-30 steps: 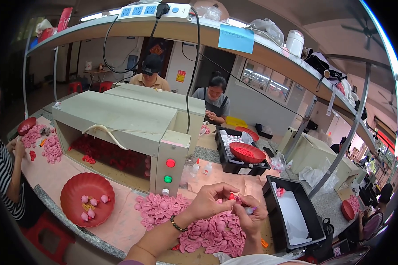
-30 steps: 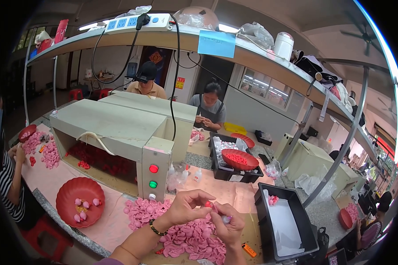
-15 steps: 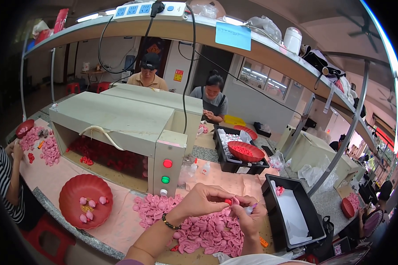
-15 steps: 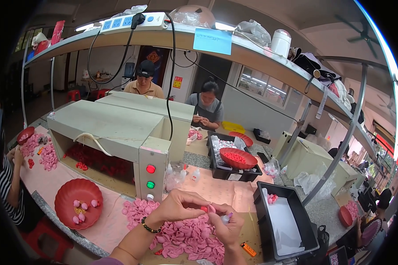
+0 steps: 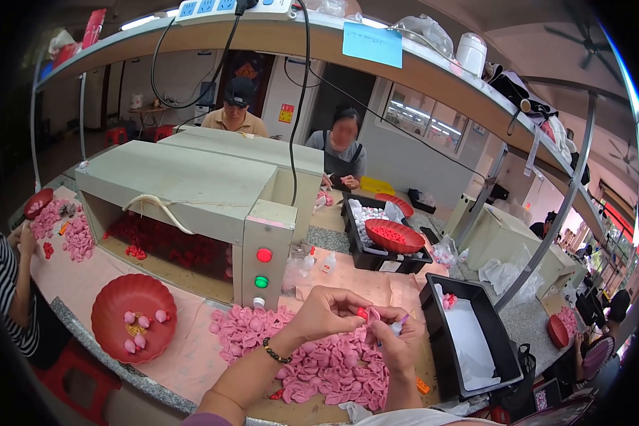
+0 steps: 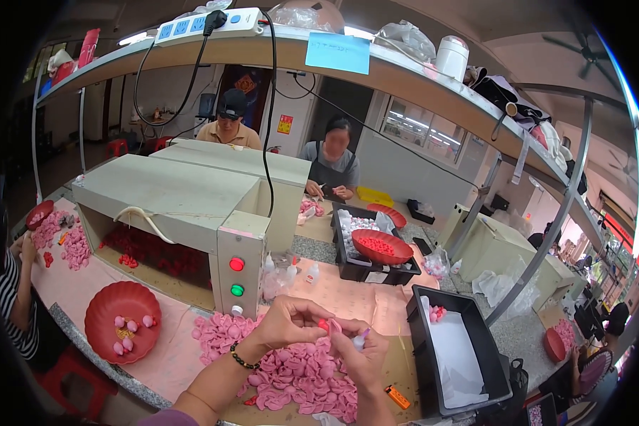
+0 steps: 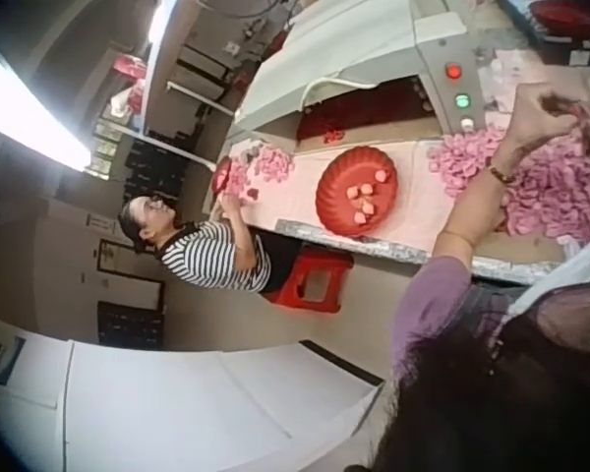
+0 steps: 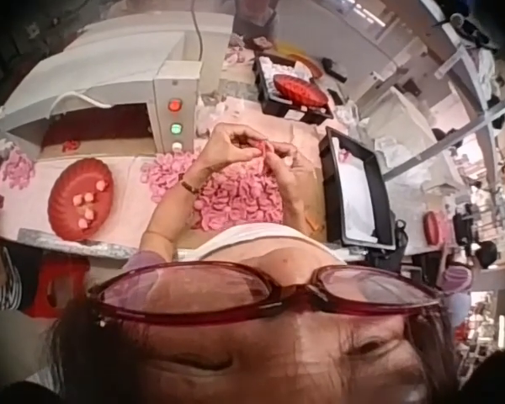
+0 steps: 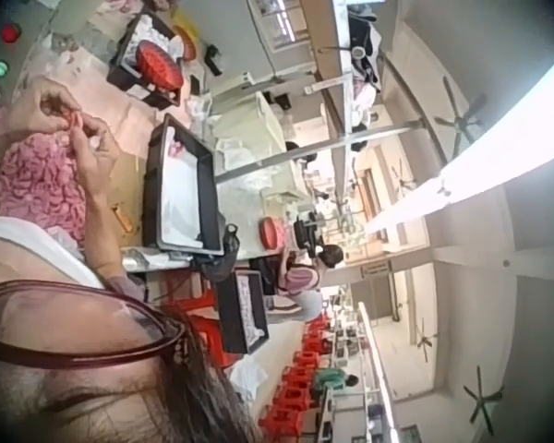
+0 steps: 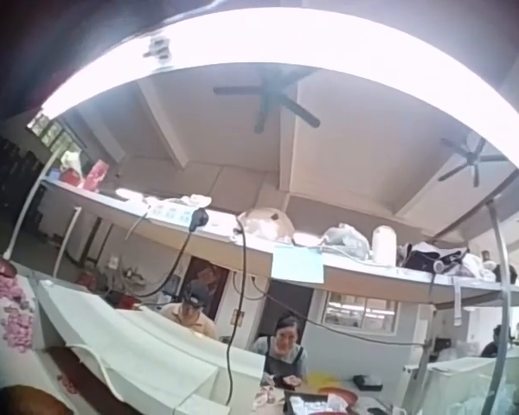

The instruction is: Apply adhesive to small pink plastic toy components and assemble them into larger parts.

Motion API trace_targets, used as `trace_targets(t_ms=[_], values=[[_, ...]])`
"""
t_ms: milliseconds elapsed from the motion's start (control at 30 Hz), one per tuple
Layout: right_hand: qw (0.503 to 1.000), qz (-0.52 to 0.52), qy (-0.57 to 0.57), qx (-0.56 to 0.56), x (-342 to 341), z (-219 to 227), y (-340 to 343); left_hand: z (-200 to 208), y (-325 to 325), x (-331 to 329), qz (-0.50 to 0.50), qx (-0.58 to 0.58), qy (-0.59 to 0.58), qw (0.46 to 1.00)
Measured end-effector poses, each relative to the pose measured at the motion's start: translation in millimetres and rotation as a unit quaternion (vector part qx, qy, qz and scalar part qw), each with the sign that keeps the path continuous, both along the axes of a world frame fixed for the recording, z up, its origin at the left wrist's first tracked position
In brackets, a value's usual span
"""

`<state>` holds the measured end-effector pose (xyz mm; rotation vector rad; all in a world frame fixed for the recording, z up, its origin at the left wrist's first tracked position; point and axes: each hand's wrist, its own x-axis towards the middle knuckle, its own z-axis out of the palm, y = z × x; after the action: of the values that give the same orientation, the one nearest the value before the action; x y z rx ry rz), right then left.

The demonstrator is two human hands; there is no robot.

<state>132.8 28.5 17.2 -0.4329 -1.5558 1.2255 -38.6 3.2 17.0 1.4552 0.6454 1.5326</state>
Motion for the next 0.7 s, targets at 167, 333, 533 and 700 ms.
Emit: trace_targets(t_ms=[167,333,533,700], values=[[1.0,-0.011,-0.015,-0.011,-12,0,17,-9,11,-6,0.058,-0.031,-0.011,0.998],[1.0,-0.008,0.0,-0.015,-3,9,35,-1,26,3,0.013,-0.063,-0.042,0.997],[1.0,0.009,0.001,-0.022,-3,-1,32,-3,16,1,0.008,-0.088,-0.06,0.994],[0.997,-0.032,-0.063,0.03,0,3,20,-8,12,3,0.026,-0.072,-0.029,0.997]])
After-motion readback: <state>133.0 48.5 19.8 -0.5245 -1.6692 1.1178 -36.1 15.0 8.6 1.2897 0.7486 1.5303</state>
